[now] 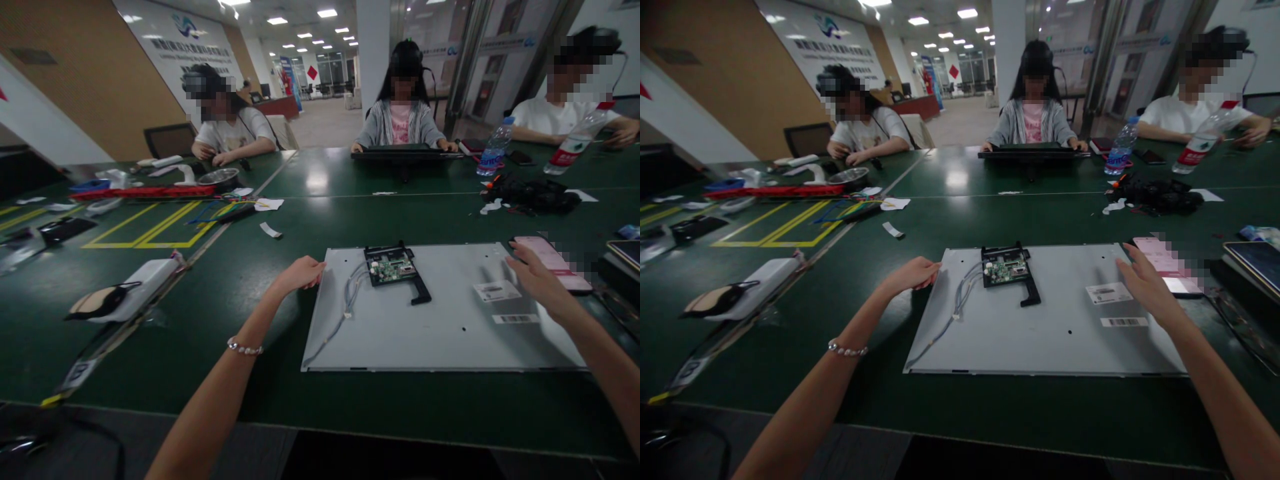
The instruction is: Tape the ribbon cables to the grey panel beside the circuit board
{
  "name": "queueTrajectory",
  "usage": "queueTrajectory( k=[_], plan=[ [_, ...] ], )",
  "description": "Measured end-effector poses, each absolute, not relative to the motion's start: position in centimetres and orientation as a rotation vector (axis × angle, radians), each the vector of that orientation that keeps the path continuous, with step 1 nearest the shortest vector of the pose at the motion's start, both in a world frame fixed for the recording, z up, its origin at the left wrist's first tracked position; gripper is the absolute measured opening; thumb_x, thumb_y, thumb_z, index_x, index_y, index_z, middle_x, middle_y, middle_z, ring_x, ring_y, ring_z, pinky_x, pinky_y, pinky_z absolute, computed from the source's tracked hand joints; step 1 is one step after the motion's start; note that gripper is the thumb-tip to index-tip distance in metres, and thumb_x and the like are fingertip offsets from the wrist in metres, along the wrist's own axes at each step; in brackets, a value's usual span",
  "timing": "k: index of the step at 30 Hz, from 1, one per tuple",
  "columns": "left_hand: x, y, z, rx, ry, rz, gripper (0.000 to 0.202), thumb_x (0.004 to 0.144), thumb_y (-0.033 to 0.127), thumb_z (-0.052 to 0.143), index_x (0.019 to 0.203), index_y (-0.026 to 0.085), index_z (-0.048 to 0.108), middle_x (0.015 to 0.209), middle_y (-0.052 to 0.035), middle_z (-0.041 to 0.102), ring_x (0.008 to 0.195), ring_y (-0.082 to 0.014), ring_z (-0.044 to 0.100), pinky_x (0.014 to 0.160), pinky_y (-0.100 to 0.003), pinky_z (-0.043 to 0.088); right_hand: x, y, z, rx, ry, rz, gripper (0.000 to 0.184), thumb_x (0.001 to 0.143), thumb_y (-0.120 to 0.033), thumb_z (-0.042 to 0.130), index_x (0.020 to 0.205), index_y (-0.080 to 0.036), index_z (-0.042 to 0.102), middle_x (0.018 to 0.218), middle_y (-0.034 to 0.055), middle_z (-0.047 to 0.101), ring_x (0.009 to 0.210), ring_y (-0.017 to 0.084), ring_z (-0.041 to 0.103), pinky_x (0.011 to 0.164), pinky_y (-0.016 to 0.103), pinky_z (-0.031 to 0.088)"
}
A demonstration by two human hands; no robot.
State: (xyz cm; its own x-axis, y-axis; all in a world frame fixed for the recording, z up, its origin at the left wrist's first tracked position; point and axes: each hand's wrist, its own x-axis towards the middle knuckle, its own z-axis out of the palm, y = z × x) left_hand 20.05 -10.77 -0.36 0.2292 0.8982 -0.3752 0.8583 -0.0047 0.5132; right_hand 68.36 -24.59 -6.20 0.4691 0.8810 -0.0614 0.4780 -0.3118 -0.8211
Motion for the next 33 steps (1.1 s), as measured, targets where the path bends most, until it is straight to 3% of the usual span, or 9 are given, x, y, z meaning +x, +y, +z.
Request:
queueTrajectory(
  k=[10, 19, 24, 27, 30, 33],
  plan=[
    [20.2, -10.8, -0.6, 1.886, 1.607, 0.069, 0.043, 0.087, 0.038, 0.044, 0.05, 0.017, 0.049, 0.045, -0.0008, 0.05, 0.037, -0.0099, 0.043, 0.043, -0.022, 0.033, 69.4, -24.1, -7.2, -1.988, -1.32, 0.543, 0.066, 0.089, -0.058, 0.042, 0.147, -0.028, 0.032, 0.15, 0.0099, 0.042, 0.13, 0.033, 0.047, 0.102, 0.042, 0.044],
    [20.4, -10.9, -0.3, 1.982, 1.737, 0.046, 0.044, 0.089, 0.042, 0.042, 0.056, 0.017, 0.054, 0.053, -0.0044, 0.057, 0.046, -0.0139, 0.052, 0.05, -0.023, 0.038, 69.3, -24.2, -7.2, -2.073, -1.569, 0.335, 0.07, 0.089, -0.051, 0.045, 0.147, -0.012, 0.035, 0.148, 0.0172, 0.042, 0.136, 0.032, 0.039, 0.114, 0.042, 0.029],
    [21.5, -11.1, 0.0, 2.34, 1.779, 0.471, 0.032, 0.091, 0.038, 0.042, 0.089, 0.016, 0.065, 0.085, -0.01, 0.067, 0.083, -0.0213, 0.063, 0.072, -0.027, 0.045, 69.4, -24.4, -8.0, -2.05, -1.626, 0.306, 0.071, 0.088, -0.051, 0.045, 0.147, -0.014, 0.033, 0.15, 0.0151, 0.04, 0.138, 0.031, 0.036, 0.113, 0.046, 0.03],
    [23.1, -11.7, -0.2, 2.343, 1.438, 0.631, 0.044, 0.089, 0.039, 0.049, 0.126, 0.015, 0.054, 0.121, -0.0126, 0.06, 0.106, -0.0223, 0.06, 0.087, -0.03, 0.047, 69.6, -24.3, -8.6, -2.028, -1.667, 0.294, 0.071, 0.087, -0.051, 0.045, 0.147, -0.015, 0.034, 0.15, 0.0148, 0.039, 0.139, 0.031, 0.035, 0.113, 0.047, 0.03],
    [25.1, -12.3, -0.6, 2.365, 1.125, 0.549, 0.077, 0.082, 0.048, 0.059, 0.147, 0.018, 0.031, 0.149, -0.0146, 0.036, 0.132, -0.0266, 0.042, 0.106, -0.037, 0.038, 69.8, -24.2, -9.0, -2.036, -1.691, 0.269, 0.069, 0.088, -0.052, 0.045, 0.146, -0.016, 0.035, 0.15, 0.0144, 0.04, 0.138, 0.032, 0.037, 0.112, 0.05, 0.031],
    [27.1, -12.4, -1.0, 2.407, 0.945, 0.388, 0.103, 0.073, 0.054, 0.068, 0.153, 0.015, 0.016, 0.158, -0.0175, 0.018, 0.145, -0.0327, 0.016, 0.117, -0.044, 0.019, 69.9, -24.0, -9.3, -2.013, -1.735, 0.217, 0.069, 0.088, -0.051, 0.044, 0.145, -0.014, 0.037, 0.147, 0.0161, 0.043, 0.136, 0.032, 0.039, 0.111, 0.049, 0.033]
  ],
)
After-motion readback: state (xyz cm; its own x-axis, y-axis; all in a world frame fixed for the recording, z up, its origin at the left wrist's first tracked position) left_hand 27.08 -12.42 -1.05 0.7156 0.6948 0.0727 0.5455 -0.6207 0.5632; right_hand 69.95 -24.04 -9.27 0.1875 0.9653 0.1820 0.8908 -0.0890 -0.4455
